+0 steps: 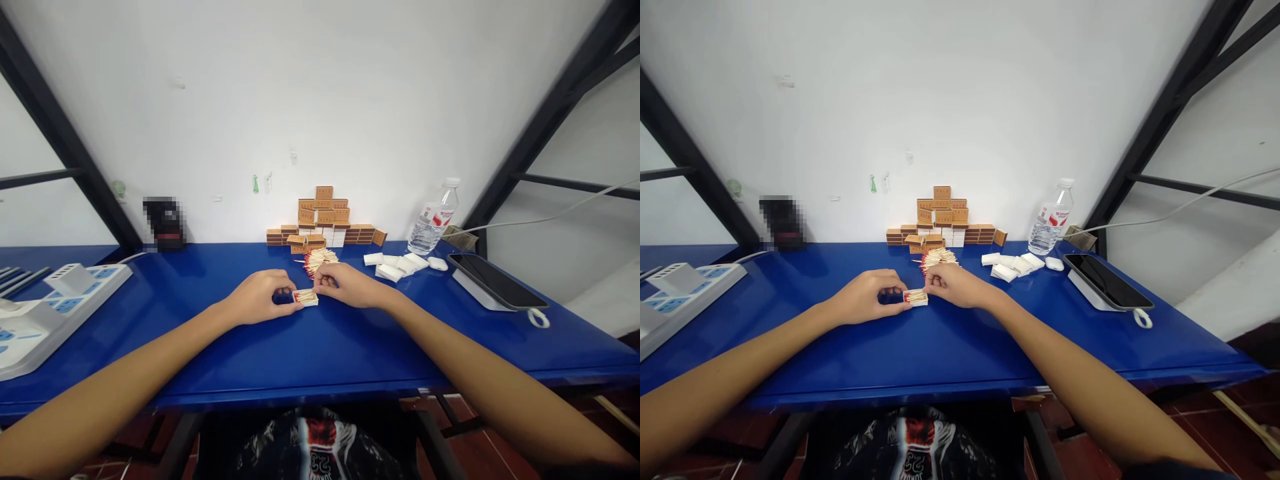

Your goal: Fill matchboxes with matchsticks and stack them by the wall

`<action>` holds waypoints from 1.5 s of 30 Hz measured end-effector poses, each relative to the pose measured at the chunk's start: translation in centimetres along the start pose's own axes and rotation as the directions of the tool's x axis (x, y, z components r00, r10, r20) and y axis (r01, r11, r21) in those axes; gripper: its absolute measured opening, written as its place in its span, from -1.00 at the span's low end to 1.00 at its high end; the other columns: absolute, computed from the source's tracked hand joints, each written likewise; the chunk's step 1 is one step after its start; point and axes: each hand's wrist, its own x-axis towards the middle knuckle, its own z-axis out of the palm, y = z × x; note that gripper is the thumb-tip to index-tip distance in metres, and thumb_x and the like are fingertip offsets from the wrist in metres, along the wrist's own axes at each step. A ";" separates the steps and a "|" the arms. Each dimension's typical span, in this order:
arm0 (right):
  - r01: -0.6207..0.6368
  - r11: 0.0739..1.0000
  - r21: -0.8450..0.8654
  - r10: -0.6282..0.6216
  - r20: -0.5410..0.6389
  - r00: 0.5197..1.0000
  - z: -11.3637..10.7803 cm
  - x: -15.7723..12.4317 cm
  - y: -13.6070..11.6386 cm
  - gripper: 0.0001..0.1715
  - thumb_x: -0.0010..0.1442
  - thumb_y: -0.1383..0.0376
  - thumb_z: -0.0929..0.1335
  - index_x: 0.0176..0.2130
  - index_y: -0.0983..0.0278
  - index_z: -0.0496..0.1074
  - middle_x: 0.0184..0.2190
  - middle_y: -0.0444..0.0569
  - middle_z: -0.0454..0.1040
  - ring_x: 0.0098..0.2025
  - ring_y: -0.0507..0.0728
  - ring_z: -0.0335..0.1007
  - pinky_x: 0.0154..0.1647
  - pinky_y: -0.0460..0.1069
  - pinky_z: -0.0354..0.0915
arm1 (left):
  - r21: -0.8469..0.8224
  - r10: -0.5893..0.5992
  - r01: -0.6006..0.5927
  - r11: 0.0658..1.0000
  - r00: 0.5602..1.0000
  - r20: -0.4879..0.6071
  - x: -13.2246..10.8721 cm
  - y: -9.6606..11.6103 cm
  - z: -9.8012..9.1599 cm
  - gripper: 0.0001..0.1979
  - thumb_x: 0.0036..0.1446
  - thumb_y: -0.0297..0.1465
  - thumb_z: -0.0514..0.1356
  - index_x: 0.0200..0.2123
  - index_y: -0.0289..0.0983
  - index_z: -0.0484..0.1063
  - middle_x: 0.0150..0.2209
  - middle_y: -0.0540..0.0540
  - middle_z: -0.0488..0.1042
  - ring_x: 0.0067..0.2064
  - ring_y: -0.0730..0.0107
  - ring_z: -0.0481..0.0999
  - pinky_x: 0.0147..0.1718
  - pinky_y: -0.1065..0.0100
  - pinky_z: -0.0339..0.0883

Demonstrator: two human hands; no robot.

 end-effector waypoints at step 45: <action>0.117 0.985 -0.129 -0.125 -0.052 0.991 0.5 -0.4 -2.1 -0.90 0.29 0.42 0.37 -0.24 0.28 0.52 -0.39 -0.11 0.40 -0.36 0.06 0.27 -0.29 -0.04 0.17 | -0.041 0.012 -0.011 0.999 1.000 0.027 0.0 0.1 -0.1 -0.71 0.24 -0.13 0.35 -0.12 -0.22 0.62 -0.25 -0.07 0.55 -0.27 0.34 0.51 -0.28 0.34 0.36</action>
